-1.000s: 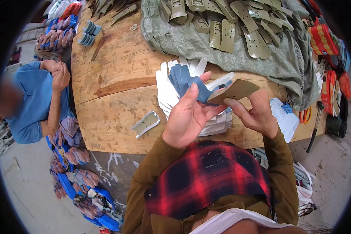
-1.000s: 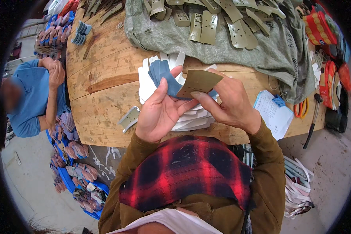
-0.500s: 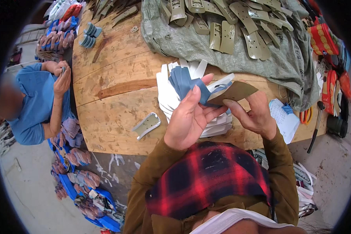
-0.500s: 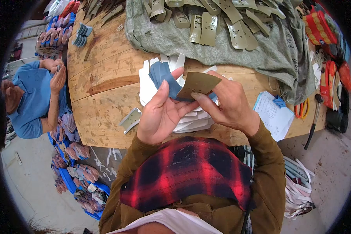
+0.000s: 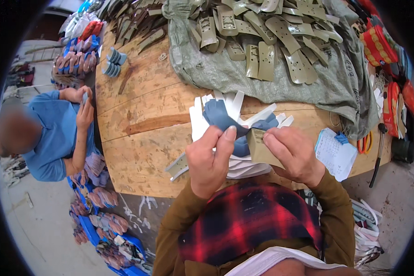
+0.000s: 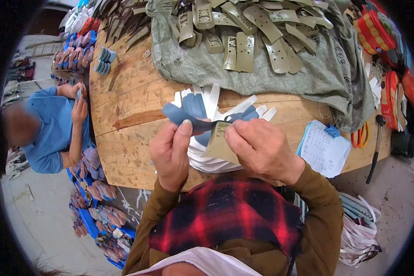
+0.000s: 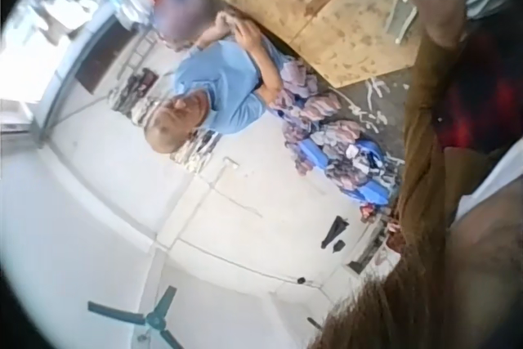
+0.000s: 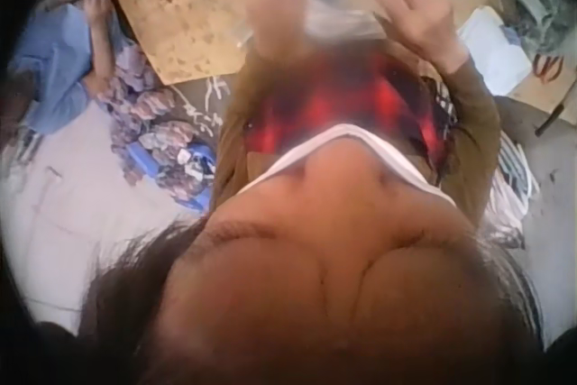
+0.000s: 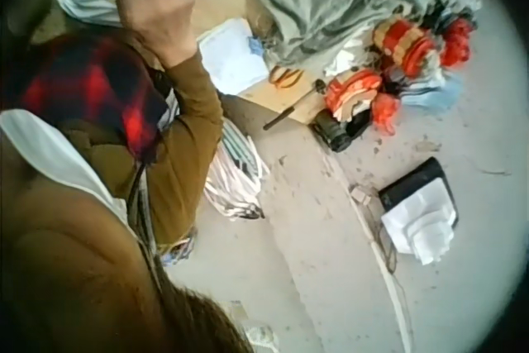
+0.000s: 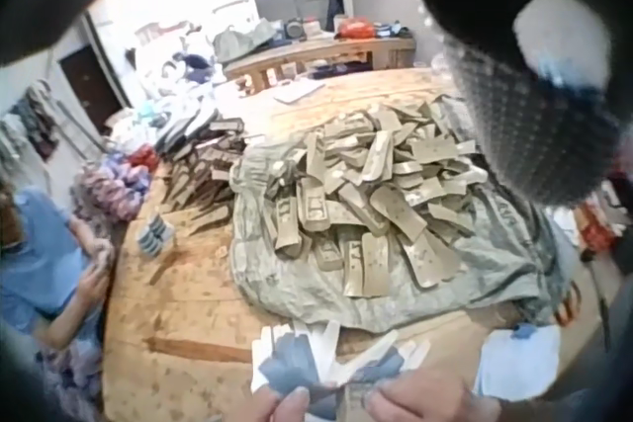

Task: The person assembles sandals by inserting a beige sole piece into a blue upper part. They repeatedly pick up a sole, align it with the upper, and press it into place, then place the assembled unit on a growing stack on the table.

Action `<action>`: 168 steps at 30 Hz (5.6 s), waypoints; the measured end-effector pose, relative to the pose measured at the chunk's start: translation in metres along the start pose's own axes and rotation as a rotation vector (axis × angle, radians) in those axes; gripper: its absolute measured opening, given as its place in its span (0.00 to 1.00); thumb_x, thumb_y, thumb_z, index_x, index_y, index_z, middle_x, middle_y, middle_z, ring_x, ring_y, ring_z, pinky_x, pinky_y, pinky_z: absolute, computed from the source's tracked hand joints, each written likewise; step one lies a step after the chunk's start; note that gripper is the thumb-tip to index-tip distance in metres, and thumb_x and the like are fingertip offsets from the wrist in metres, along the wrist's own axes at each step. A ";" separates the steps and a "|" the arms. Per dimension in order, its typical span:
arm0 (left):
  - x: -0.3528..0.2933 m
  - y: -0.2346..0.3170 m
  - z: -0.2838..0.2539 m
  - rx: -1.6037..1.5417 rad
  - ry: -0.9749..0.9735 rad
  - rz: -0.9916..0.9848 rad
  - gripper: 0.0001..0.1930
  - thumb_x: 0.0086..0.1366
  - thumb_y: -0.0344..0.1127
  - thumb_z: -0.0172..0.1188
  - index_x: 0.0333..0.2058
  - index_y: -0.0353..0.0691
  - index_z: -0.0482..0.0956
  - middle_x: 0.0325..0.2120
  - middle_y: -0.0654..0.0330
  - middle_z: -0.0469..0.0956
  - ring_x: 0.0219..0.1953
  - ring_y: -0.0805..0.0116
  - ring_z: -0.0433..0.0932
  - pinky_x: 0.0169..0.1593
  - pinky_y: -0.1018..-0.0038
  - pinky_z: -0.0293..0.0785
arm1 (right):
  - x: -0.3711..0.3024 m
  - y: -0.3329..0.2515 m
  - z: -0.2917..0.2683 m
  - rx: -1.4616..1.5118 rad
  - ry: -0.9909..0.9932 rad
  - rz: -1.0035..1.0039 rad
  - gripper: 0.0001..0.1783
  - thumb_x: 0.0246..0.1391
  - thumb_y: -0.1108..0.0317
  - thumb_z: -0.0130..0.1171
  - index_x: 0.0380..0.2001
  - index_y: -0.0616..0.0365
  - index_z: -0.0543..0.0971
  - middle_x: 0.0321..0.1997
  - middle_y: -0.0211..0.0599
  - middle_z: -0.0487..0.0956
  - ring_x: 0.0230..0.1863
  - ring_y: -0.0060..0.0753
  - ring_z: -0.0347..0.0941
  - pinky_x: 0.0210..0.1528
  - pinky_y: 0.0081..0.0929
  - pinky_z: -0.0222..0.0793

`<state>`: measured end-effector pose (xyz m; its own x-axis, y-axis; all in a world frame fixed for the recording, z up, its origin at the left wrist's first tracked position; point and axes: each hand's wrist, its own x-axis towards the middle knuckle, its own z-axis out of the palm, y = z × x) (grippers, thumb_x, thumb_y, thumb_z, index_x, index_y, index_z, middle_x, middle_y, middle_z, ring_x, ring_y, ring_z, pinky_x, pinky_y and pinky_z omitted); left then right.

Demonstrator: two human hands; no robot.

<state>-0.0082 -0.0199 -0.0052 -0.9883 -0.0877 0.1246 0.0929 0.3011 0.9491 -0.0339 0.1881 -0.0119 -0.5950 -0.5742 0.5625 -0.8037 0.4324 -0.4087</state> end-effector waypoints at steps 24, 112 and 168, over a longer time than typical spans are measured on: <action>0.000 0.007 0.008 -0.563 -0.195 -0.031 0.14 0.70 0.31 0.54 0.48 0.25 0.76 0.45 0.50 0.78 0.48 0.63 0.76 0.56 0.68 0.69 | 0.010 -0.002 0.001 0.272 0.000 0.277 0.17 0.48 0.73 0.61 0.42 0.64 0.74 0.30 0.44 0.72 0.27 0.43 0.73 0.29 0.36 0.69; -0.013 -0.055 0.004 0.523 0.059 0.428 0.18 0.50 0.16 0.64 0.40 0.35 0.73 0.58 0.45 0.70 0.49 0.54 0.79 0.46 0.67 0.80 | 0.020 -0.026 0.040 0.926 0.196 0.905 0.15 0.67 0.66 0.50 0.42 0.65 0.81 0.29 0.28 0.79 0.33 0.14 0.71 0.37 0.16 0.68; -0.039 -0.035 -0.009 -0.333 -0.174 -0.605 0.10 0.67 0.35 0.60 0.37 0.32 0.79 0.21 0.63 0.78 0.19 0.82 0.72 0.22 0.84 0.66 | -0.004 0.013 0.045 0.976 -0.356 0.879 0.10 0.53 0.70 0.65 0.35 0.62 0.76 0.31 0.27 0.74 0.32 0.17 0.69 0.32 0.20 0.64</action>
<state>0.0285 -0.0361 -0.0410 -0.8806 0.0132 -0.4736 -0.4735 -0.0617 0.8786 -0.0423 0.1648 -0.0523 -0.7598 -0.5773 -0.2991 0.2485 0.1672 -0.9541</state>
